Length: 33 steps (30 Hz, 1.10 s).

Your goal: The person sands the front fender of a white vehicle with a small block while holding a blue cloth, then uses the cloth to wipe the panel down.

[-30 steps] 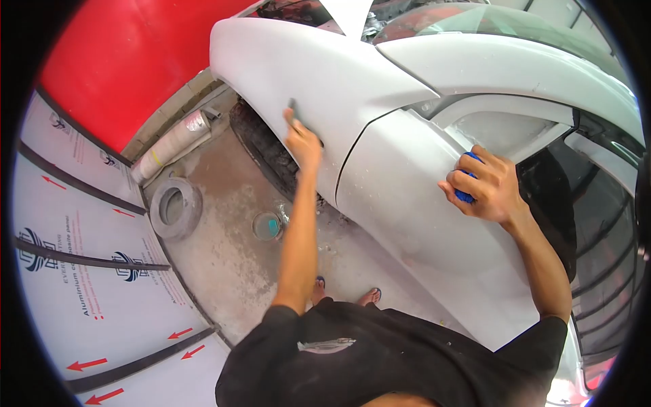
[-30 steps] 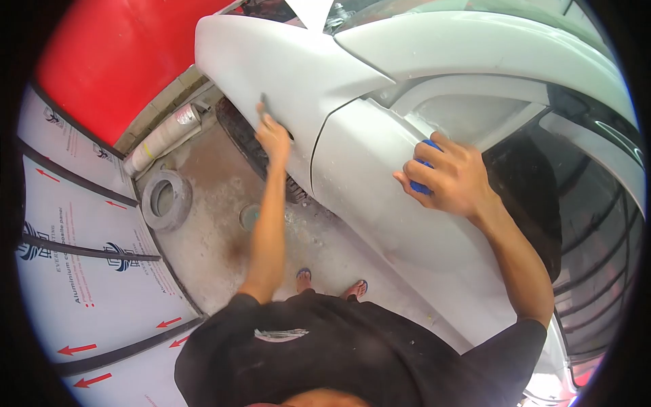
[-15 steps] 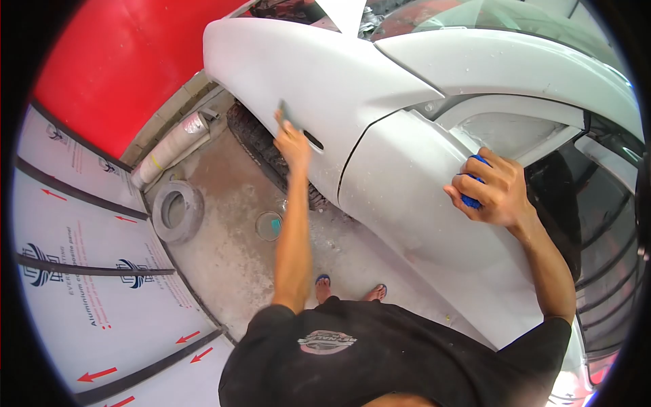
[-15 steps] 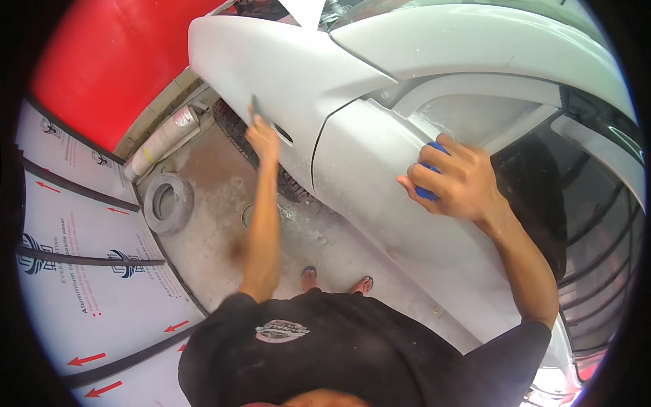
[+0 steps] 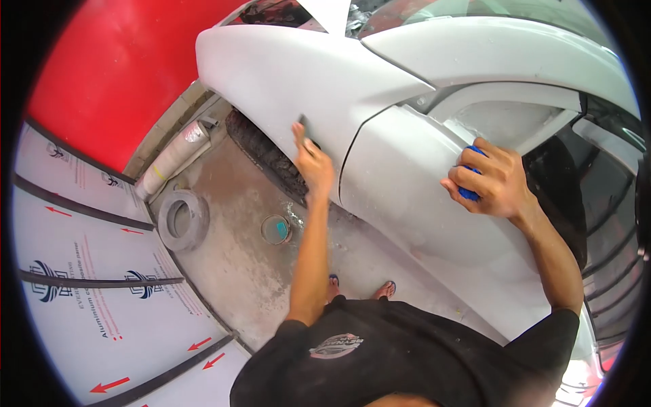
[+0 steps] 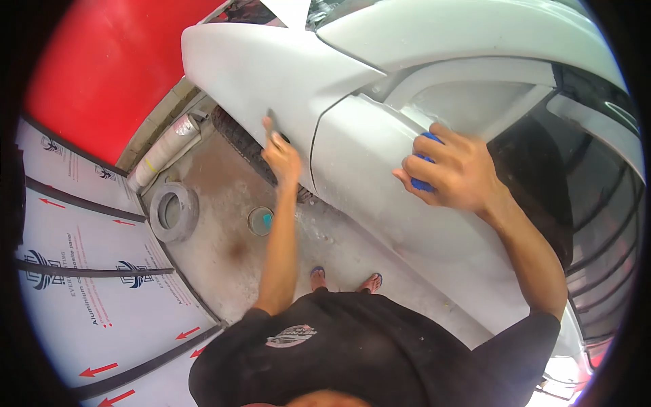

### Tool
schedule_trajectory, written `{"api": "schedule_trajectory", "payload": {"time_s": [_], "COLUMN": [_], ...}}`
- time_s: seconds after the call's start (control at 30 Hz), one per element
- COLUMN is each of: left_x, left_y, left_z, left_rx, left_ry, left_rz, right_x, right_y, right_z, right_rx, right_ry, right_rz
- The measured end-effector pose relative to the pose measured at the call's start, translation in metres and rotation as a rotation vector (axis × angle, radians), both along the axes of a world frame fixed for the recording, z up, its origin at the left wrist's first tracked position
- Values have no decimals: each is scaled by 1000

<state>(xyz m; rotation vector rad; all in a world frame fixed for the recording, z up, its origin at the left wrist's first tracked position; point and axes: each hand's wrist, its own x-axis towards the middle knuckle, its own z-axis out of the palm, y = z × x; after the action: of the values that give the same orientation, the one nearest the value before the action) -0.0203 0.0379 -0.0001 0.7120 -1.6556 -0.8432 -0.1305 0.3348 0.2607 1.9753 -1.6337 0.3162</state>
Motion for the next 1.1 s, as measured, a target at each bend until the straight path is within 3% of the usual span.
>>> {"api": "schedule_trajectory", "payload": {"time_s": [0.13,0.2,0.27,0.37,0.5,0.57,0.6,0.73,0.77,0.83,0.93,0.97,1.0,1.1], "left_x": [3,1,-4,-3,-4,1,6,-1,-1,-7,-5,-5,0,0], "left_y": [-86,-58,16,49,-35,-16,29,86,63,-6,-11,18,66,92], "left_z": [23,-5,-11,-7,2,16,18,-12,-8,10,16,4,-1,3], "left_rx": [167,46,-20,-294,-58,30,32,-257,-128,-205,-17,-124,-14,1], "left_ry": [-160,-176,-53,69,-6,-15,13,73,80,11,-29,60,73,103], "left_rz": [48,127,99,144,96,60,36,98,36,198,143,109,2,-97], "right_x": [-1,-1,-4,-3,2,0,-1,-3,-2,-1,0,-1,-2,-4], "right_y": [2,3,3,3,2,5,5,5,6,6,7,6,5,6], "right_z": [-1,-1,-3,-3,0,-2,-3,-3,-4,-3,-3,-3,-3,-4], "right_rx": [20,22,21,16,-15,5,11,0,5,10,8,-2,-15,13], "right_ry": [-14,-2,-1,-3,5,10,13,11,9,11,9,7,6,-10], "right_rz": [2,-3,0,5,23,7,-3,2,2,0,8,19,26,16]}}
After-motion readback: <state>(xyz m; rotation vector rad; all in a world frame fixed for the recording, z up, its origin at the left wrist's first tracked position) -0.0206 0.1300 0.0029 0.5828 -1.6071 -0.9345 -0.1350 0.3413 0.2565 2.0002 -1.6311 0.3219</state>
